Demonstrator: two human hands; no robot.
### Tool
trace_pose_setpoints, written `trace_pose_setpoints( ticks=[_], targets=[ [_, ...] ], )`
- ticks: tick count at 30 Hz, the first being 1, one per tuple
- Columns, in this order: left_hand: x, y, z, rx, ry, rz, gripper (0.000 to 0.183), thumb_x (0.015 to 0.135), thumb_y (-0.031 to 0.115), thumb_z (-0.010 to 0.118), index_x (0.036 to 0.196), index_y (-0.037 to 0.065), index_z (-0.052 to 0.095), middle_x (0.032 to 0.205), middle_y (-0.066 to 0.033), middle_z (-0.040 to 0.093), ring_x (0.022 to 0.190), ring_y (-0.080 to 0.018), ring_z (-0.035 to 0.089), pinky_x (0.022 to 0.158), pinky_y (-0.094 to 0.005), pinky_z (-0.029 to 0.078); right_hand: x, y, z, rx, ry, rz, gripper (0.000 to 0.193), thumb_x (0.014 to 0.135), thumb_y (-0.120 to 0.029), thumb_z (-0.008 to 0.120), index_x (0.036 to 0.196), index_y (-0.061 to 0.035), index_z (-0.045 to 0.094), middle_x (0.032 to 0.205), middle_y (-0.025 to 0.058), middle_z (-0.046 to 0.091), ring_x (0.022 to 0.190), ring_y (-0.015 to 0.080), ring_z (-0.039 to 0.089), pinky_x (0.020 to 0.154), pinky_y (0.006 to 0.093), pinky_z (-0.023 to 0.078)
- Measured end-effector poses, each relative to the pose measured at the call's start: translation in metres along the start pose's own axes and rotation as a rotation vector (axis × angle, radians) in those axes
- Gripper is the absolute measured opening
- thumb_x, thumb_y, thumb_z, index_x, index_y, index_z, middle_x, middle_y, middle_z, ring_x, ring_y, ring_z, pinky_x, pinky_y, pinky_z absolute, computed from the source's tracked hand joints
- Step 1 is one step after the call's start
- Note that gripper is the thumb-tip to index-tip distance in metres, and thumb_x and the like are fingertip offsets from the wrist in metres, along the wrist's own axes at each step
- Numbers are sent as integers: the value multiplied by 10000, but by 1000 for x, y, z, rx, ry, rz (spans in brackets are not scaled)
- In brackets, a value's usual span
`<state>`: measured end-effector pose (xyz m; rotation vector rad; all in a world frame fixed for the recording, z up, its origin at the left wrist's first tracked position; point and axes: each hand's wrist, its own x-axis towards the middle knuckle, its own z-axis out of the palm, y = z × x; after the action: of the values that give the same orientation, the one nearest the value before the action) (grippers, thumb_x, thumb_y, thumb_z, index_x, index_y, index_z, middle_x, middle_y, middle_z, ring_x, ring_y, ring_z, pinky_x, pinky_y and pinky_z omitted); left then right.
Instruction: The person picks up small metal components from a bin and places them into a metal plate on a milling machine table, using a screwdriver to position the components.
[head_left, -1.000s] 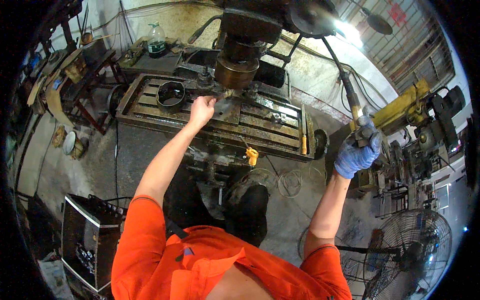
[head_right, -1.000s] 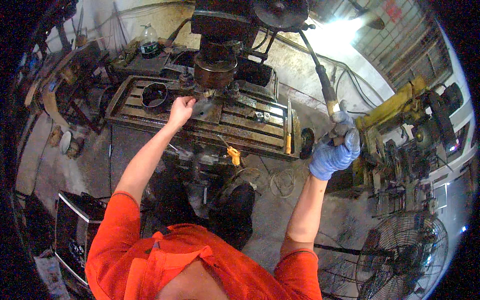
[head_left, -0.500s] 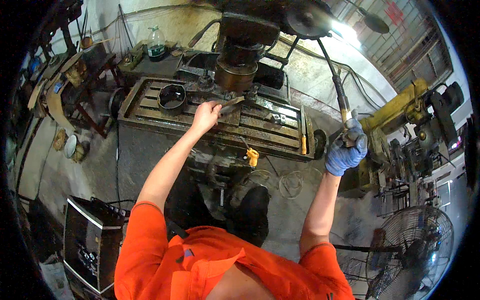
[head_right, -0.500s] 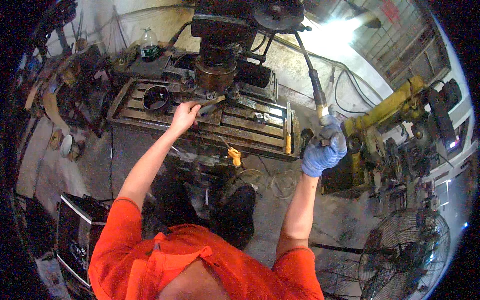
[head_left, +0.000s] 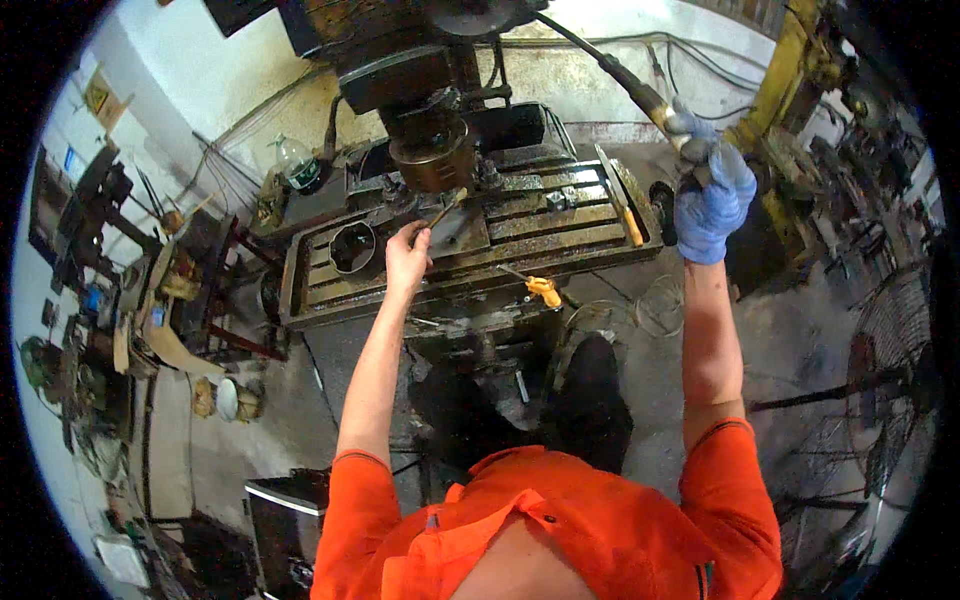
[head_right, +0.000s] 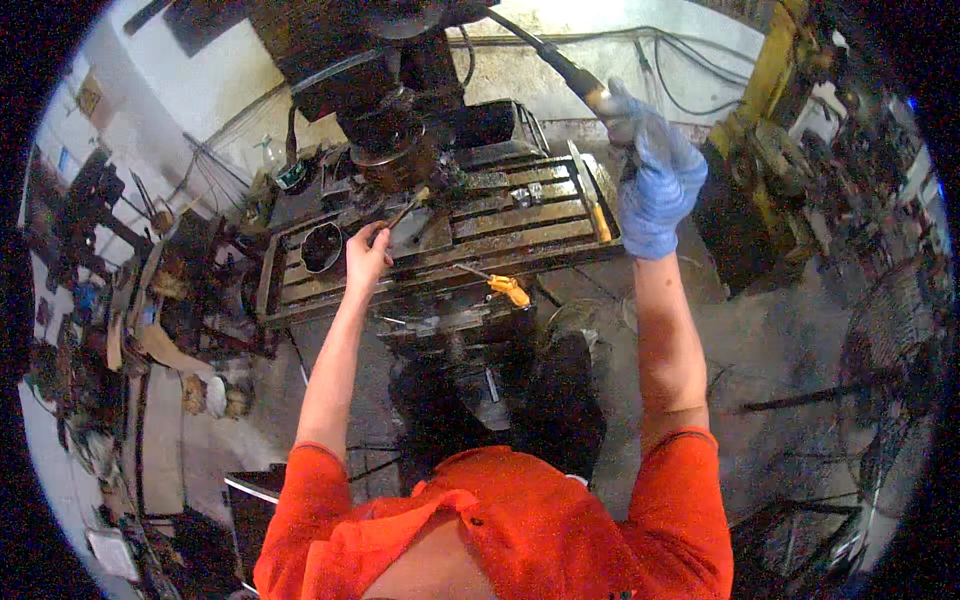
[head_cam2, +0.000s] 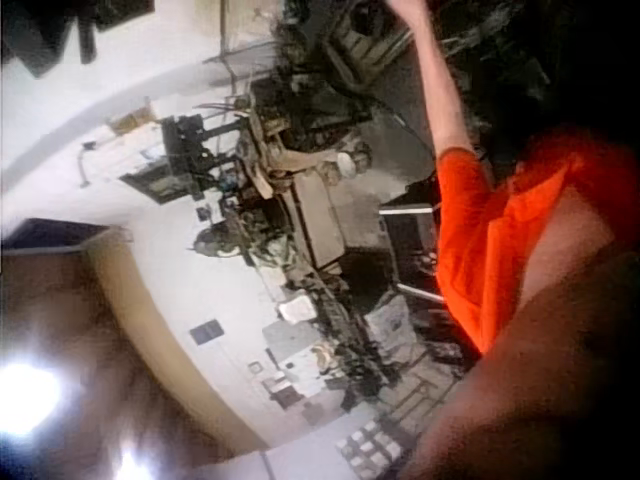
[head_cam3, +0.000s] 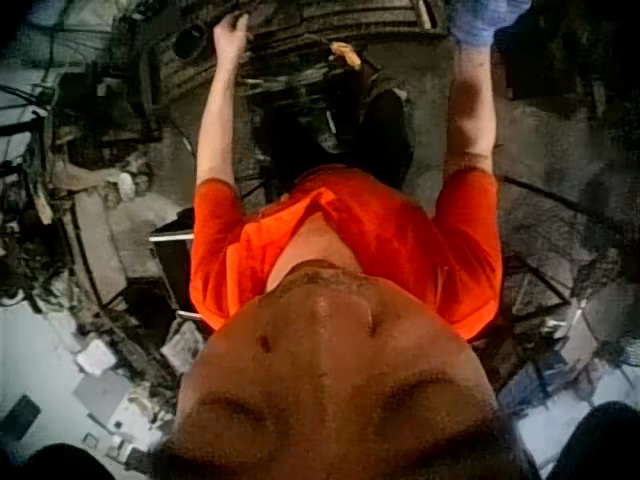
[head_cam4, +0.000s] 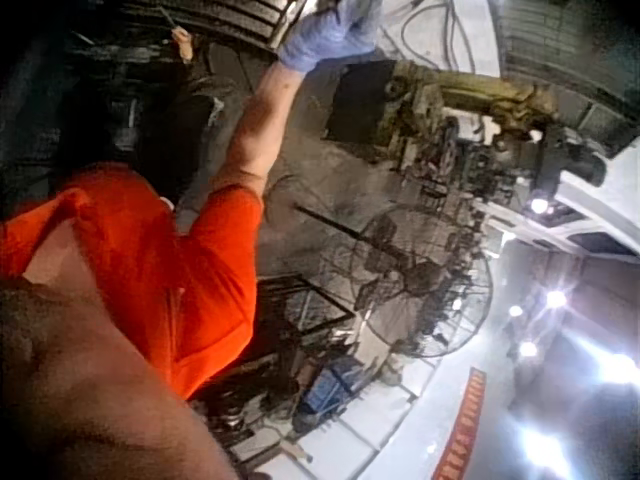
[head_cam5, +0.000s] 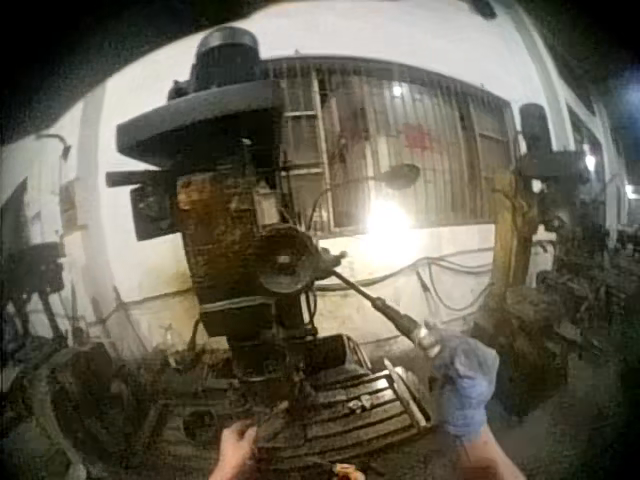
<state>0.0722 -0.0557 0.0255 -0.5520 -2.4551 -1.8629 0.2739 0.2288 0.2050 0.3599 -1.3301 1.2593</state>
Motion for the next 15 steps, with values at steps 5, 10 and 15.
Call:
trace_pose_setpoints(
  ticks=[5, 10, 15],
  targets=[
    [3, -3, 1, -62, -8, -42, 277, 845, 146, 546, 1048, -41, 554, 739, -92, 590, 409, -92, 464, 381, -245, 362, 13, -1, 0, 67, -42, 1, 248, 818, -188, 556, 847, 46, 634, 819, 108, 640, 633, 112, 525, 703, 275, 440],
    [5, -6, 2, -6, 6, -20, 303, 848, 167, 546, 1054, -54, 546, 731, -89, 586, 414, -89, 460, 384, -245, 358, 22, -2, -3, 14, -9, 77, 270, 841, -196, 514, 812, 50, 623, 862, 150, 639, 628, 126, 525, 569, 238, 391],
    [8, -2, 9, 21, 47, -23, 334, 845, 205, 547, 1040, -67, 550, 685, -69, 569, 421, -90, 460, 389, -250, 364, 46, 6, -6, 112, 4, -25, 214, 840, -156, 516, 866, 18, 636, 814, 100, 645, 616, 125, 541, 503, 248, 380]
  ],
)
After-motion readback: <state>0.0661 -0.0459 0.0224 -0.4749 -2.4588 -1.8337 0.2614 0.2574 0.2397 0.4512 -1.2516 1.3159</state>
